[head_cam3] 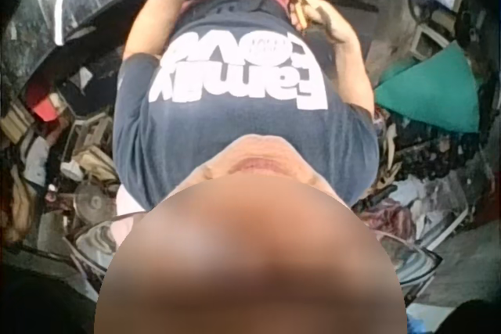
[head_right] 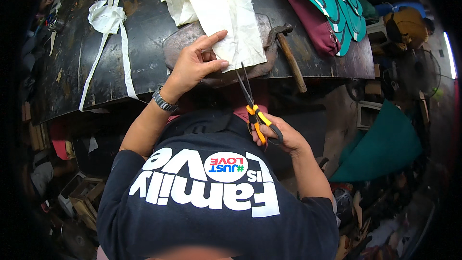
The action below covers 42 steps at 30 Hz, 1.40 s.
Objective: The person applies white tape to green foam pieces, trims the tape with scissors, and uses a hammer to press the tape into place. They then cut strips from a white fabric and continue assembling the foam parts with the tape.
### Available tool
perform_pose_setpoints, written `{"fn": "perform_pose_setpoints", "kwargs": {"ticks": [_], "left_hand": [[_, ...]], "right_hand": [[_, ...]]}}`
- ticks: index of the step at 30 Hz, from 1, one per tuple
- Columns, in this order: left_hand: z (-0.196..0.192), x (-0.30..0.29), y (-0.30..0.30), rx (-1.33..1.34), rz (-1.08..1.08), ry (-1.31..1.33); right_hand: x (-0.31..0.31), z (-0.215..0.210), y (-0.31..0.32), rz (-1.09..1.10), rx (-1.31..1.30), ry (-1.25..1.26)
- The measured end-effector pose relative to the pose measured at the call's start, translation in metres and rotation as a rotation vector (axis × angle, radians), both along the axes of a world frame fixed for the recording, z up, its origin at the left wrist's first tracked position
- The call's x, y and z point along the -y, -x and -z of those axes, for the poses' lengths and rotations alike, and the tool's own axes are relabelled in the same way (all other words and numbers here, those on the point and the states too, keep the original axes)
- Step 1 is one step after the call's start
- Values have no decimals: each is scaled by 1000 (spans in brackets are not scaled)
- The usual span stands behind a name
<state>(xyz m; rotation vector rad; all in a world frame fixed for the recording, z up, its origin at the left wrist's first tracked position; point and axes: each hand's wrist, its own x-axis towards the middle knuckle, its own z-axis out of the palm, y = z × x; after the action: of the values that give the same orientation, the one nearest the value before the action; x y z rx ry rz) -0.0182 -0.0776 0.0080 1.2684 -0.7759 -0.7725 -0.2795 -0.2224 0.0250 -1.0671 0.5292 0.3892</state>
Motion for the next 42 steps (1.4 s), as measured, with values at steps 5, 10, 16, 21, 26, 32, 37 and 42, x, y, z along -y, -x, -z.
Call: {"fn": "perform_pose_setpoints", "kwargs": {"ticks": [5, 10, 16, 21, 26, 32, 37, 42], "left_hand": [[-2, -3, 10, 24, -18, -37], [-3, -7, 13, 18, -33, 3], [0, -8, 14, -1, -26, 34], [2, -7, 16, -20, -11, 49], [3, -9, 15, -105, -2, -13], [-1, -11, 19, -17, -21, 49], [-4, -15, 24, -18, -7, 29], [-3, -18, 26, -15, -7, 30]], "right_hand": [[-13, 3, -19, 18, 58, 102], [-20, -1, -31, 31, 37, 213], [-24, 0, -30, 83, 53, 168], [-25, 2, -27, 127, 34, 172], [-25, -2, -26, 112, -20, 225], [-22, -8, -36, 84, -39, 157], [-19, -9, -49, 21, 49, 142], [-24, -10, -49, 105, 15, 59]]}}
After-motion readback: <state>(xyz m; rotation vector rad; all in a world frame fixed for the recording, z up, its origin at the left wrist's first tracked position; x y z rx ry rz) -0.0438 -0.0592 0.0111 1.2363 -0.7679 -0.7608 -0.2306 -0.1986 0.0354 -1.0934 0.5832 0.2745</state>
